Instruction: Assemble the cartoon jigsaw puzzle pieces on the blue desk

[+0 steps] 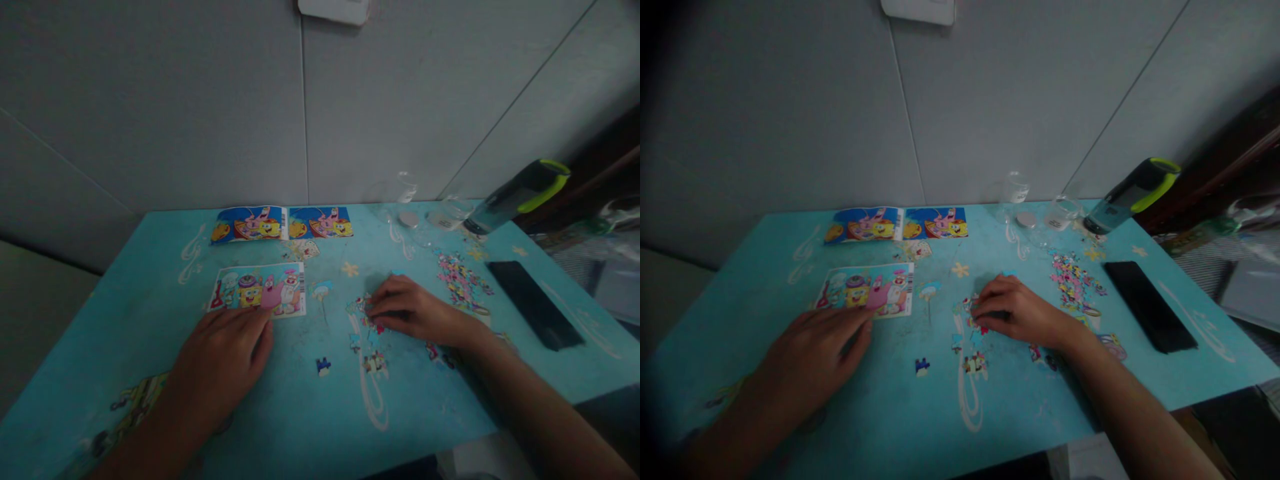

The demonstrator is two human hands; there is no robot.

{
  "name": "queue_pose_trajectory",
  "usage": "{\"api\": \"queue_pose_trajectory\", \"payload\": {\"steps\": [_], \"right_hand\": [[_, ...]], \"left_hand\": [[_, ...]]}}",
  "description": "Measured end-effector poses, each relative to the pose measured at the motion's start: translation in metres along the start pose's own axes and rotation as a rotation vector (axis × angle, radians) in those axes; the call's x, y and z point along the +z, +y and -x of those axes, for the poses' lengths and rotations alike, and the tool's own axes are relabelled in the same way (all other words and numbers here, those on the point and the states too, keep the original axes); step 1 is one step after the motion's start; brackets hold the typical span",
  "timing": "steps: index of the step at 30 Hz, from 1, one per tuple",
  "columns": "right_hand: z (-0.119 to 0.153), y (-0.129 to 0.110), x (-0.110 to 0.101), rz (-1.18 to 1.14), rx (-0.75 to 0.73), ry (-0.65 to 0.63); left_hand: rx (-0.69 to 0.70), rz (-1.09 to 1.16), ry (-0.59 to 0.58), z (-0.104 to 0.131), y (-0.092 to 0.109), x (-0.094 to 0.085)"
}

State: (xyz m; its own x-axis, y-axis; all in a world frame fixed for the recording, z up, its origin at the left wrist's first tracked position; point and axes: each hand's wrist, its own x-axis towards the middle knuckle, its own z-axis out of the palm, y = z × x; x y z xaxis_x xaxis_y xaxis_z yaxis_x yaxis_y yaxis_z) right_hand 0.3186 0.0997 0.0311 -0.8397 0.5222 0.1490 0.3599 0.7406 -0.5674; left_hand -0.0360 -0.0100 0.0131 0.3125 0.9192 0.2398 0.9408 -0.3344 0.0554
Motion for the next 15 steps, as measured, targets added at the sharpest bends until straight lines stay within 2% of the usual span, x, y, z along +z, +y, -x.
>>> {"api": "queue_pose_trajectory", "payload": {"steps": [7, 15], "right_hand": [[-0.005, -0.007, 0.010, -0.014, -0.001, -0.012], [-0.007, -0.013, 0.006, -0.083, 0.065, 0.005]], "left_hand": [[0.019, -0.024, 0.003, -0.002, 0.000, -0.003], [0.046, -0.097, -0.004, -0.004, -0.003, 0.000]]}}
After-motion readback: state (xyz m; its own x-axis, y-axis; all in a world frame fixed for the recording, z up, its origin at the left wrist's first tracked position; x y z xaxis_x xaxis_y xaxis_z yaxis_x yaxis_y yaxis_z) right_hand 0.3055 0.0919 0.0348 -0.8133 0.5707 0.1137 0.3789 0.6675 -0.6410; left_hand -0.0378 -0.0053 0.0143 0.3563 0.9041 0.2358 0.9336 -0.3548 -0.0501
